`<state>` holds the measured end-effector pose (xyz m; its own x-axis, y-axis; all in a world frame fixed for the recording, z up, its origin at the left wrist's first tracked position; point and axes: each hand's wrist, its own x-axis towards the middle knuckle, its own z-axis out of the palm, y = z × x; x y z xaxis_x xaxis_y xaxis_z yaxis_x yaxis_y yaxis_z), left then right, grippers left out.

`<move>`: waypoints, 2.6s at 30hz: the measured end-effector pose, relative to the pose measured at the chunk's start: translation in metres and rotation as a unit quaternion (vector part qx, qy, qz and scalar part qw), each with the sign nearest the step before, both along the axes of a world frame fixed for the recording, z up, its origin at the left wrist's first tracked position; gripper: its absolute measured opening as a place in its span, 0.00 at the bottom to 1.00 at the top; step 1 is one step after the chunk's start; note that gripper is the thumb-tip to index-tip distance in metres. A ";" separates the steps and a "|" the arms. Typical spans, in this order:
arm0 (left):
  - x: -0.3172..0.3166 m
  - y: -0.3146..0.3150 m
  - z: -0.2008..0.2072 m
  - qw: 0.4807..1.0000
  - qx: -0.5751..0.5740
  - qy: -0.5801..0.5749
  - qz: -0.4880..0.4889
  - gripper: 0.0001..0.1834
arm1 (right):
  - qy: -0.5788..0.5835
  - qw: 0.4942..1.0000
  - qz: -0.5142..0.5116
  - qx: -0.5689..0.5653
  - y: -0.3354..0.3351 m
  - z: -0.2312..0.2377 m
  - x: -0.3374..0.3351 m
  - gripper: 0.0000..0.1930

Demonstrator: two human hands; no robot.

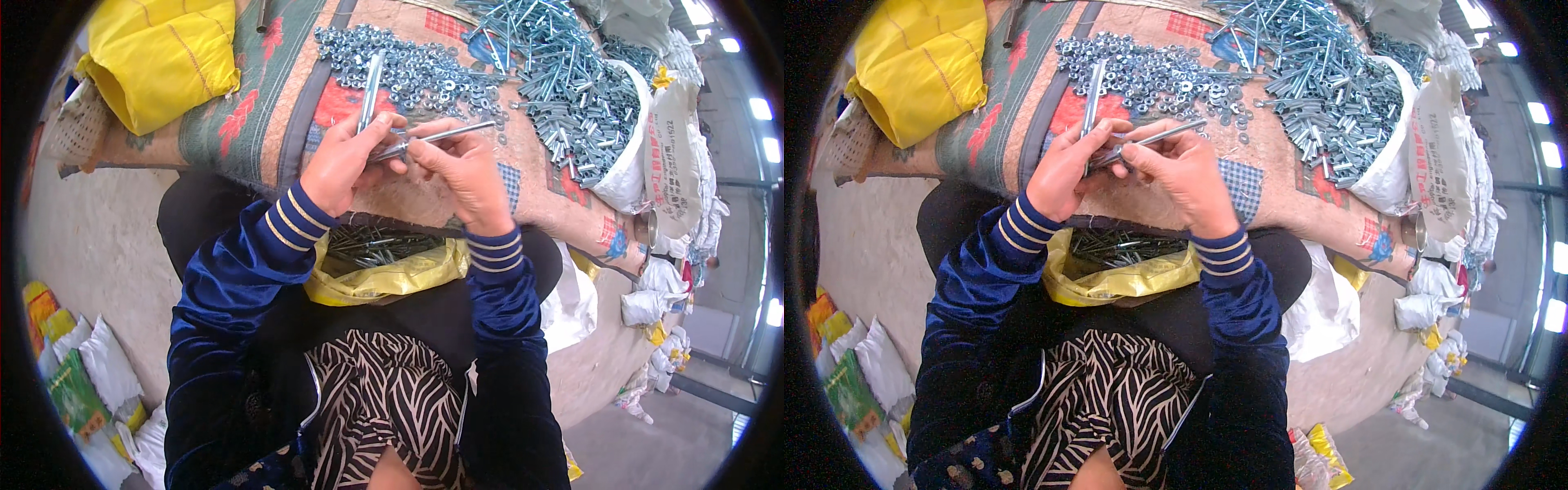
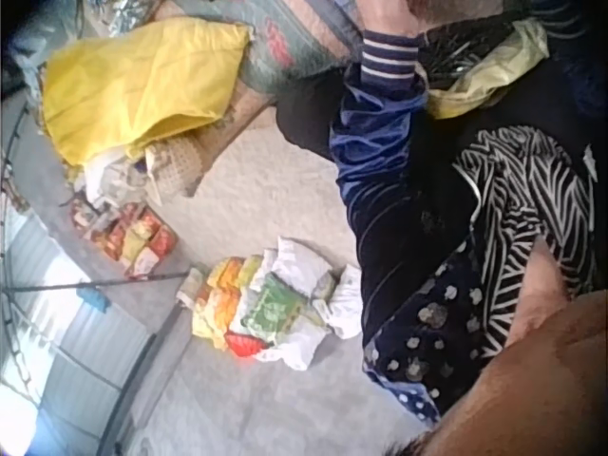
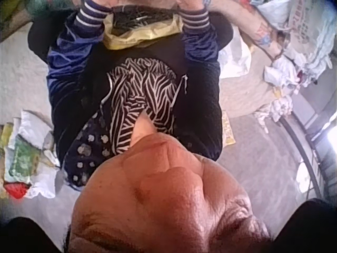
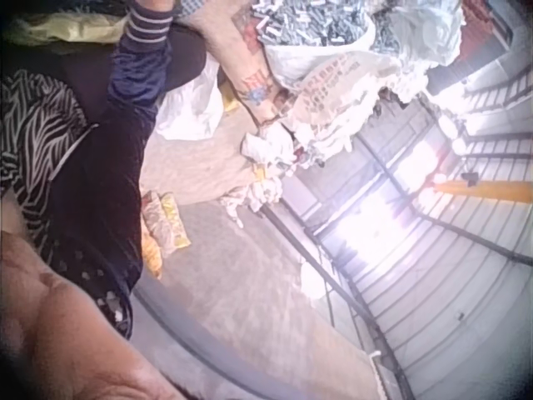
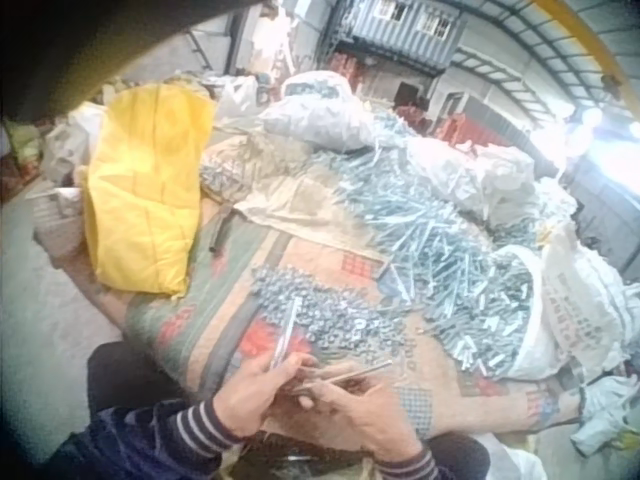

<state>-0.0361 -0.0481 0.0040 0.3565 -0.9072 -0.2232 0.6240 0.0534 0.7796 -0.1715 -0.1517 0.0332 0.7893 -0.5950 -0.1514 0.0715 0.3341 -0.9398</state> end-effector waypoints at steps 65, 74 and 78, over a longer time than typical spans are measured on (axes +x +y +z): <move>0.003 0.016 0.005 0.883 0.037 -0.469 -0.016 0.08 | 0.153 0.939 -0.025 -0.306 -0.009 0.014 -0.014 0.10; 0.011 0.010 0.011 0.956 0.079 -0.254 -0.124 0.17 | 0.601 0.517 -0.223 -0.567 -0.154 -0.020 -0.124 0.18; 0.011 0.012 0.013 0.981 0.072 -0.150 -0.104 0.16 | 0.613 0.478 -0.191 -0.599 -0.160 -0.029 -0.119 0.17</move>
